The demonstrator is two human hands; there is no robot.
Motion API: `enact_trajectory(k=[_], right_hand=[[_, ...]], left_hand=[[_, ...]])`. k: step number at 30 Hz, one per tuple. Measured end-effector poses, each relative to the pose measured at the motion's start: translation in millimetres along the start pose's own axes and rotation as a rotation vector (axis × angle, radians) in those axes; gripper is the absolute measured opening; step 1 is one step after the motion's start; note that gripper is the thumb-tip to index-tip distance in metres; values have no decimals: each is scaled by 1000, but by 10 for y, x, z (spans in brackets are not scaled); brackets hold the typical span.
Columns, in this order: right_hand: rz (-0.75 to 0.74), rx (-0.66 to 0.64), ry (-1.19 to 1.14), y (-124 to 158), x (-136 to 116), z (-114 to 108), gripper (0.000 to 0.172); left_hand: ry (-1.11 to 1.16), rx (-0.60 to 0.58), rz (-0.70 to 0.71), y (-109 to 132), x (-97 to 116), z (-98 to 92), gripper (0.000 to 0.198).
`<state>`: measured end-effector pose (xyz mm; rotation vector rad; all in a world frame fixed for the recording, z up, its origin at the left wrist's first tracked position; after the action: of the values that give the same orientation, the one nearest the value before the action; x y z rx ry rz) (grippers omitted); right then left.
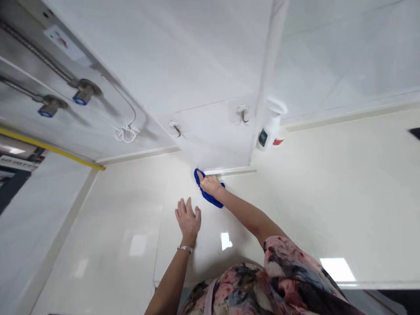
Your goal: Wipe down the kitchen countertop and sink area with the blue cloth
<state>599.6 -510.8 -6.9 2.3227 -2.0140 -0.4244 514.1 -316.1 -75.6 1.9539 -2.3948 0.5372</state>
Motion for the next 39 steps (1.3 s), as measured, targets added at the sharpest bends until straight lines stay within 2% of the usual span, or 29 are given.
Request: enact_trajectory(k=[4, 9, 12, 16, 18, 21, 26, 30, 33, 36, 37, 39], right_hand=[[94, 34, 18, 409, 540, -11, 63], [291, 67, -10, 869, 1130, 30, 59], [440, 116, -49, 1077, 1353, 119, 58], [604, 257, -153, 1384, 1579, 281, 58], [648, 312, -267, 1564, 1693, 356, 56], [684, 379, -555, 1843, 1857, 454, 48], [816, 583, -1156, 2226, 1947, 545, 50], [901, 708, -1560, 2366, 1842, 396, 47], [848, 740, -1695, 2398, 1765, 192, 48], [656, 658, -1782, 2381, 1725, 74, 57], [581, 623, -1740, 2368, 1726, 70, 58], [512, 576, -1468, 2347, 1759, 118, 55]], left_hand=[[11, 45, 20, -23, -31, 30, 52], [18, 72, 42, -33, -42, 51, 52], [23, 73, 40, -40, -41, 53, 53], [30, 66, 27, -54, -43, 52, 53], [30, 67, 32, -58, -44, 53, 54], [30, 78, 40, -64, -46, 56, 54], [15, 76, 48, -90, -49, 56, 55], [-4, 77, 59, -120, -48, 39, 55], [-13, 75, 64, -137, -43, 29, 56], [-19, 77, 59, -150, -37, 26, 56], [-21, 79, 59, -153, -35, 26, 56], [-21, 85, 62, -157, -29, 26, 57]])
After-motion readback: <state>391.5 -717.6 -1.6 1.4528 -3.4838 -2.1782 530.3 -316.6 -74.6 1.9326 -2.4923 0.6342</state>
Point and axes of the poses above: each hand's wrist, its own y-axis away from the middle knuckle, its own z-axis out of the palm, x = y × z, the point moved 1 cm from there along -y, towards the middle knuckle
